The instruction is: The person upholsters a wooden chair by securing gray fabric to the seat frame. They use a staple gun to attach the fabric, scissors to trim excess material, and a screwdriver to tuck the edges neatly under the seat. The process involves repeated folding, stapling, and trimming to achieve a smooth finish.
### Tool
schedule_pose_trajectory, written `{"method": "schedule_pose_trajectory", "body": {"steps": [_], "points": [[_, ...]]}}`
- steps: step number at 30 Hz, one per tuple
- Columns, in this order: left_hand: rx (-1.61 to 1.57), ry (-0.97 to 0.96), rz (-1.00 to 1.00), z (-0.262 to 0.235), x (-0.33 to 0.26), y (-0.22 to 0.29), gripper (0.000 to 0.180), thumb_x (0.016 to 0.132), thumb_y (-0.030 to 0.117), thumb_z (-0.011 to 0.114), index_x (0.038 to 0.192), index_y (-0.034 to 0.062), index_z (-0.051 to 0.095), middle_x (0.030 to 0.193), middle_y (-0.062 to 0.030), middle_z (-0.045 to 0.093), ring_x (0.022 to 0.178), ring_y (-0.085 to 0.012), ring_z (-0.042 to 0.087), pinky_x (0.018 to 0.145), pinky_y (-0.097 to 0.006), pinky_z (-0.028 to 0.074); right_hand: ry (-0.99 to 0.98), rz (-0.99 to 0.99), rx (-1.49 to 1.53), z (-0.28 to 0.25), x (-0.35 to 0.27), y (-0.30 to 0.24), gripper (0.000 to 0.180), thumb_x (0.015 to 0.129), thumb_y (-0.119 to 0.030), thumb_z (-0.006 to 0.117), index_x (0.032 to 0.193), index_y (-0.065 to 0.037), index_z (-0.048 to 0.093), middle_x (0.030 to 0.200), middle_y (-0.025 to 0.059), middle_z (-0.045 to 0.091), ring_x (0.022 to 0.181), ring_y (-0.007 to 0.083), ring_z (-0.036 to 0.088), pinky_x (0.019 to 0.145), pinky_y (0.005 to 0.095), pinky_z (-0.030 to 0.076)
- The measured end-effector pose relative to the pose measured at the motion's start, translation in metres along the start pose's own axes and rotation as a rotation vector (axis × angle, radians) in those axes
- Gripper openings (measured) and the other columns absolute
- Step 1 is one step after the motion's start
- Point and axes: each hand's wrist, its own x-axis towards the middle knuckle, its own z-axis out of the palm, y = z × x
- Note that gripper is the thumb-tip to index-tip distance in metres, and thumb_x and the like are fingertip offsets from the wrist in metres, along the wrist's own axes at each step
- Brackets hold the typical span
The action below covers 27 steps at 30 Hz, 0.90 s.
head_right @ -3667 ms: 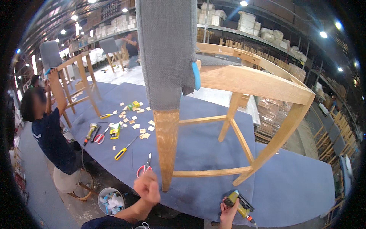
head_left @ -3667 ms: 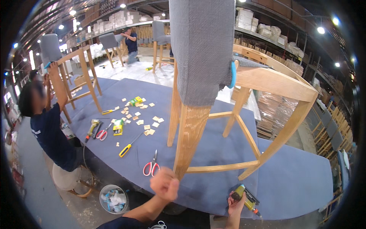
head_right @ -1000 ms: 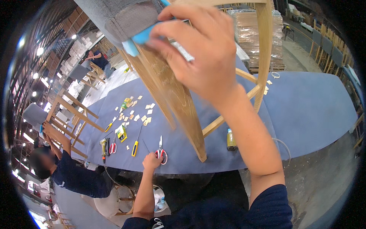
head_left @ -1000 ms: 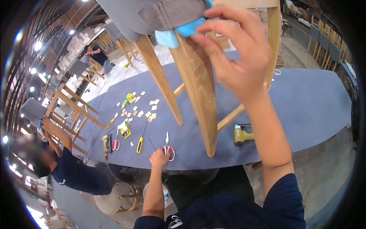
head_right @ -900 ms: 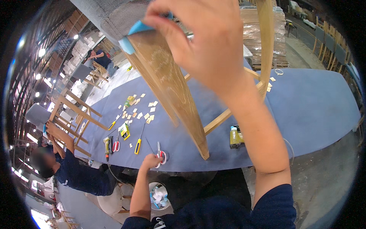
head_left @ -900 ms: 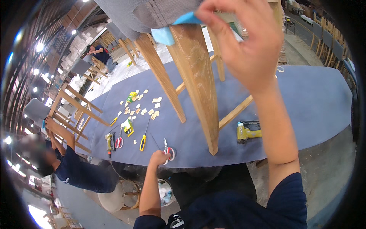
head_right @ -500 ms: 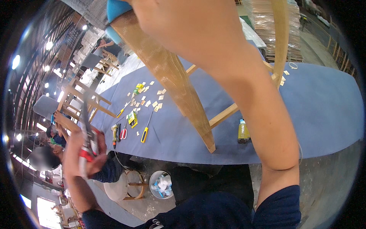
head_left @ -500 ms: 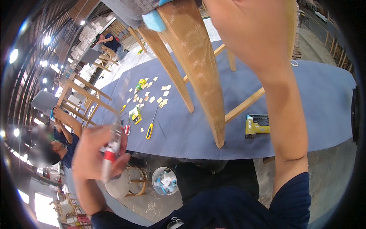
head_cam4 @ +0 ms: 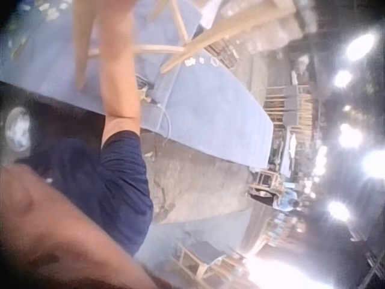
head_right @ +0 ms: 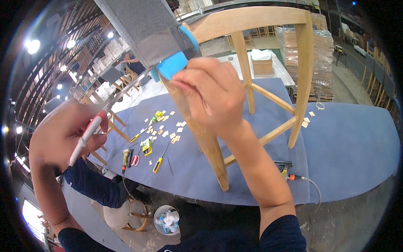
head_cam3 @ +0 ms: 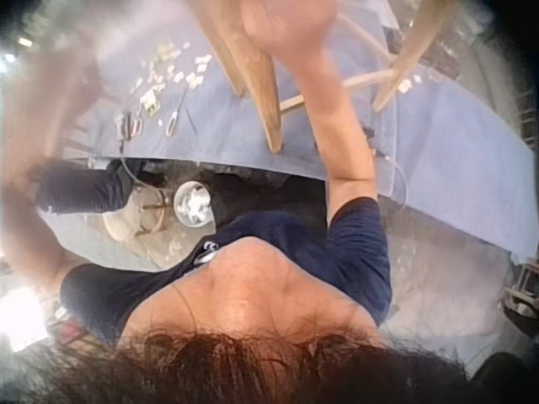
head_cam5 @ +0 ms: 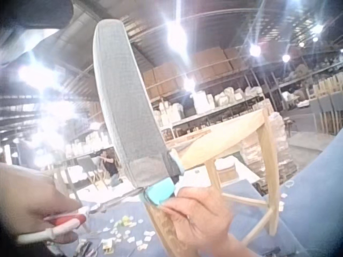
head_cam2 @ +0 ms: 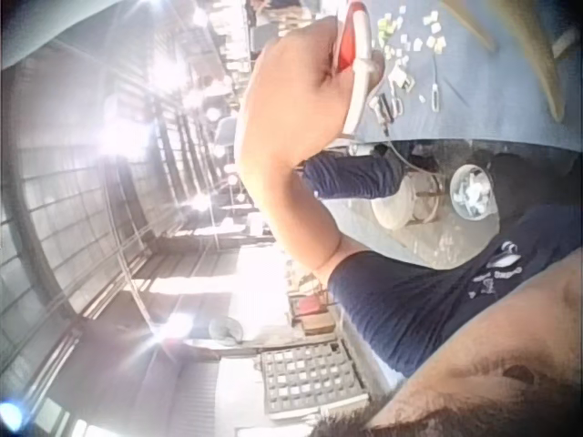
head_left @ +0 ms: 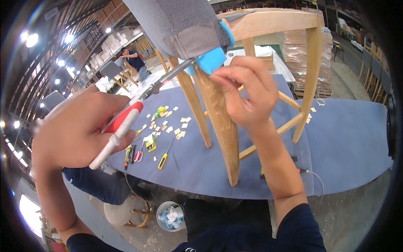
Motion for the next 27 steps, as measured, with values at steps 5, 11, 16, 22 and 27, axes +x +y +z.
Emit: {"method": "schedule_pose_trajectory", "body": {"steps": [5, 11, 16, 22, 27], "points": [[0.156, 0.191, 0.188, 0.006, 0.000, -0.005, 0.032, 0.087, 0.029, 0.072, 0.076, -0.0003, 0.063, 0.061, -0.0189, 0.057, 0.058, -0.0384, 0.054, 0.062, -0.046, 0.044, 0.019, -0.010, -0.020, 0.005, -0.007, -0.002, 0.019, 0.075, -0.004, 0.084, 0.090, -0.009, 0.075, 0.091, 0.0029, 0.070, 0.078, 0.0219, 0.064, 0.070, 0.0340, 0.043], [0.093, 0.058, 0.179, -0.002, 0.002, -0.002, 0.032, 0.090, 0.028, 0.069, 0.080, -0.0017, 0.064, 0.064, -0.0206, 0.058, 0.065, -0.0410, 0.056, 0.066, -0.048, 0.045, 0.040, -0.072, -0.046, 0.006, -0.005, -0.002, 0.020, 0.074, -0.005, 0.085, 0.091, -0.009, 0.075, 0.092, 0.0026, 0.070, 0.077, 0.0214, 0.063, 0.071, 0.0345, 0.043], [0.224, 0.183, 0.264, 0.003, 0.005, -0.005, 0.031, 0.089, 0.027, 0.069, 0.082, -0.0028, 0.064, 0.071, -0.0232, 0.062, 0.072, -0.0434, 0.061, 0.069, -0.051, 0.046, 0.042, -0.084, -0.053, 0.005, -0.004, -0.001, 0.020, 0.074, -0.004, 0.085, 0.091, -0.010, 0.075, 0.092, 0.0026, 0.070, 0.077, 0.0214, 0.063, 0.070, 0.0344, 0.043], [0.219, 0.047, 0.133, -0.004, 0.007, -0.003, 0.025, 0.090, 0.032, 0.071, 0.088, 0.0071, 0.068, 0.077, -0.0135, 0.066, 0.075, -0.0366, 0.065, 0.073, -0.046, 0.048, 0.034, -0.024, -0.049, 0.005, -0.006, -0.005, 0.020, 0.074, -0.004, 0.085, 0.090, -0.010, 0.075, 0.093, 0.0023, 0.070, 0.077, 0.0212, 0.062, 0.070, 0.0342, 0.043], [0.156, 0.094, 0.222, -0.003, 0.016, 0.006, 0.026, 0.088, 0.021, 0.066, 0.082, -0.0042, 0.066, 0.073, -0.0253, 0.063, 0.076, -0.0455, 0.063, 0.070, -0.051, 0.048, 0.028, -0.038, -0.059, 0.002, -0.006, -0.002, 0.020, 0.073, -0.003, 0.085, 0.090, -0.010, 0.075, 0.093, 0.0021, 0.071, 0.077, 0.0209, 0.062, 0.070, 0.0342, 0.043]]}}
